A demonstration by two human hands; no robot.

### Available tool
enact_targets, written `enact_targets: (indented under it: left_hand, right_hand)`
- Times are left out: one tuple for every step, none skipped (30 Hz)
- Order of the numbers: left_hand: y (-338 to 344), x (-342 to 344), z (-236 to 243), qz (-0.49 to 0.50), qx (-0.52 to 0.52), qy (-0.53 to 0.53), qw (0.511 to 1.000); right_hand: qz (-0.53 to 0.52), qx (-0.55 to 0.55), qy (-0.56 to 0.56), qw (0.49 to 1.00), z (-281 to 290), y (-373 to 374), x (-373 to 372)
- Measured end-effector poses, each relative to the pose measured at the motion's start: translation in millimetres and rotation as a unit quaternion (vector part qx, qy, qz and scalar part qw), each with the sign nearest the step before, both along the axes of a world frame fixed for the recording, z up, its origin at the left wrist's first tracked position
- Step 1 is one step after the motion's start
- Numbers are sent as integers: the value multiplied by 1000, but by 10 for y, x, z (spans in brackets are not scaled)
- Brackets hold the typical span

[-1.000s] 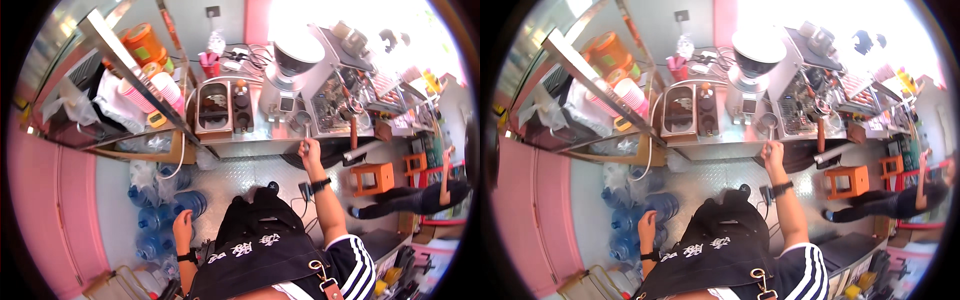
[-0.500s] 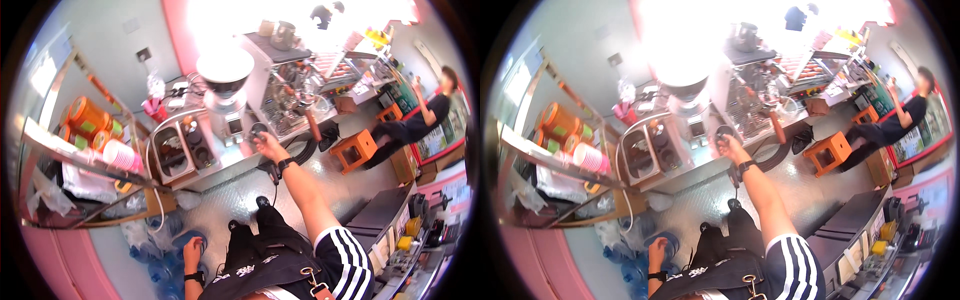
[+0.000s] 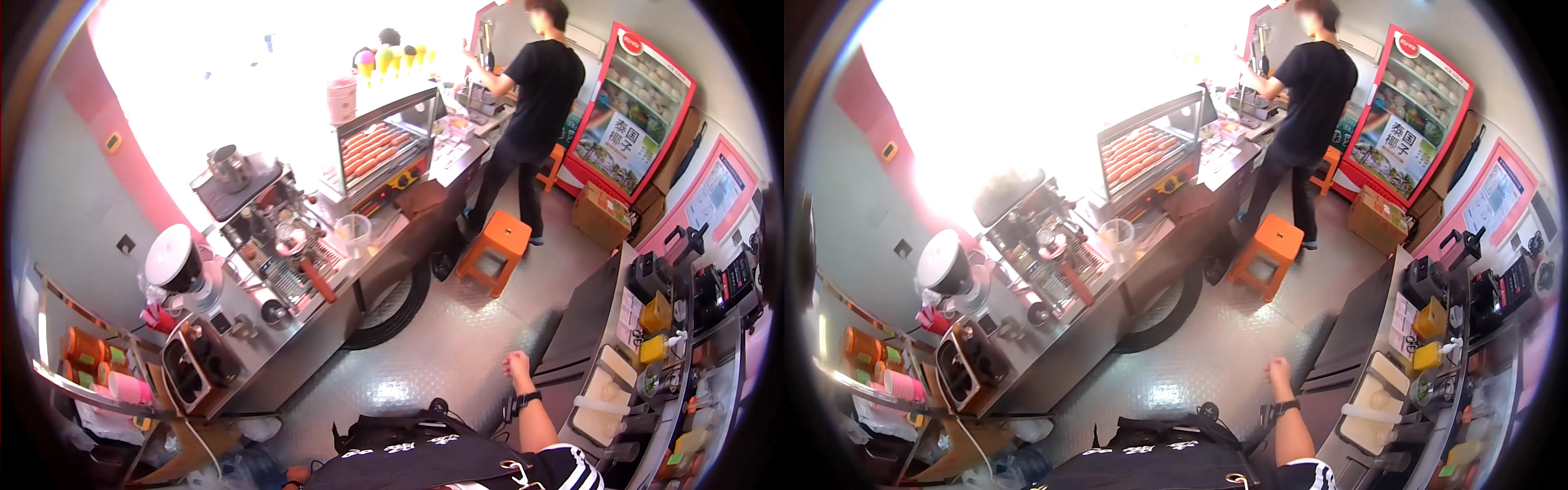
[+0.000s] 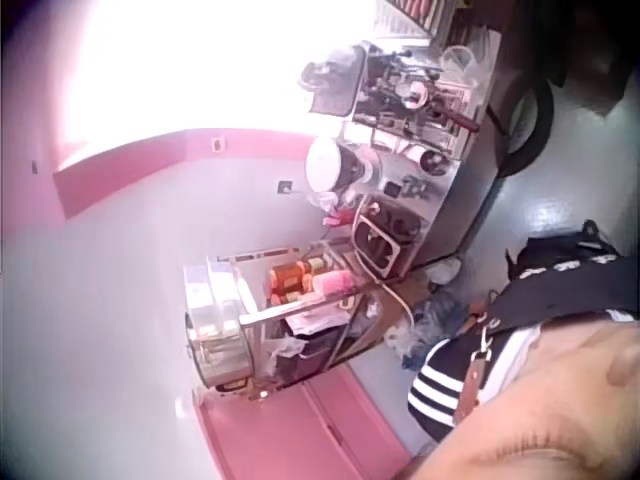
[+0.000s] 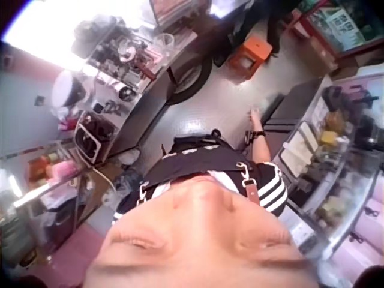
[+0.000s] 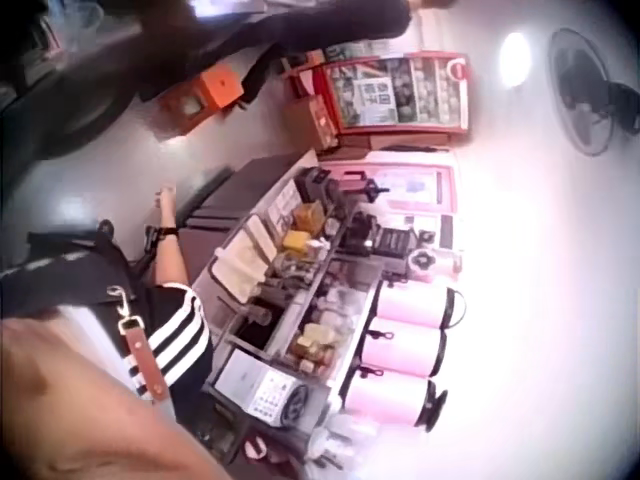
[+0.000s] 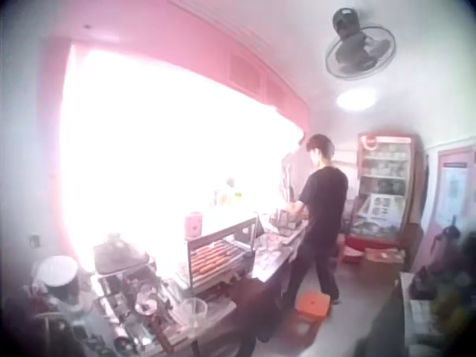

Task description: The person removes a cone from a bag, scoops chocolate ice cream into it using a scoop, and hands it over; they then sit down and use a remote control to adjust the temperature on a wall-mounted air conditioner.

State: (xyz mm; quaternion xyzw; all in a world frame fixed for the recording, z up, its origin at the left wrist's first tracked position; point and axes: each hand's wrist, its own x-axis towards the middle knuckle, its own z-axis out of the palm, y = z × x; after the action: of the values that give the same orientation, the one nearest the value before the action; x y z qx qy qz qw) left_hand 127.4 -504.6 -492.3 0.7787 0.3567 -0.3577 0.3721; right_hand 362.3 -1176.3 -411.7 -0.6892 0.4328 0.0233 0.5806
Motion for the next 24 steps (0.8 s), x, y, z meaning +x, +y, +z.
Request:
enact_targets:
  left_hand:
    - [-150,116,-56,-40,20,33,998]
    - [-347,356,-195,-99,34,55,993]
    - [-579,617,-315,-155,47,61,985]
    - [-844,874,-420,-208,61,50,975]
    - [-1142,1259,-498,-256,76,17,964]
    - [-1472,1644,-575,-289,88,-34,953]
    - [-2271,2030,159,-157,47,-51,985]
    - [-2356,2445,-114,-227,-43,-148,962]
    - [-2753,2871,-202,-102,-106,-141,979]
    - [-3125,3302,-208,-121,-134,-175,968]
    - [-3620,3632,104,-125,-174,-238,947]
    - [-4037,3961,415,-186,-164,-294,923]
    - [-4391,4252,653,-247,-155,-349,891]
    - [-4702,4512,851,-286,-146,-348,881]
    - [-4971,4724,992,-322,-136,-348,870]
    - [-5189,4888,1069,-325,-140,-347,869]
    - [-5406,5060,1062,-325,-142,-350,867]
    - [-5614,5221,1035,-358,-139,-339,859]
    - [-5838,5410,1008,-392,-136,-328,849]
    - [-6082,5606,962,-435,-114,-330,830]
    - [-6386,5818,901,-431,-116,-331,832]
    - [-6765,6056,903,-521,-86,-322,785]
    - [-7105,6133,899,-604,-56,-303,735]
    - [-7541,6270,949,-627,-58,-310,712]
  right_hand:
    - [-16,40,-8,999,5,-227,-111]
    - [-32,47,-13,998,46,-501,-293]
    - [-34,72,-12,997,107,-727,-423]
    - [-32,98,-14,995,148,-937,-499]
    - [-44,92,-24,994,150,-1160,-583]
    - [-73,74,-21,994,139,-1359,-669]
    - [-84,43,-30,995,160,-1556,-674]
    - [-106,57,-51,991,223,-1692,-677]
    - [-125,60,-67,988,276,-1847,-652]
    - [-129,66,-65,987,348,-1992,-609]
    - [-138,66,-92,984,423,-2146,-511]
    - [-149,69,-118,979,481,-2303,-421]
    - [-147,72,-117,980,493,-2483,-327]
    - [-161,57,-149,974,497,-2675,-228]
    - [-173,41,-181,967,516,-2866,-111]
    - [-181,45,-192,964,631,-3013,58]
    - [-181,42,-195,963,681,-3188,197]
    - [-194,36,-214,957,714,-3370,332]
    - [-207,29,-233,950,768,-3540,477]
    - [-214,12,-236,948,902,-3695,669]
    - [-209,10,-236,949,1011,-3890,848]
    - [-219,-6,-244,945,1119,-4060,1012]
    - [-227,-19,-244,943,1225,-4184,1073]
    - [-237,-17,-262,936,1392,-4310,1223]
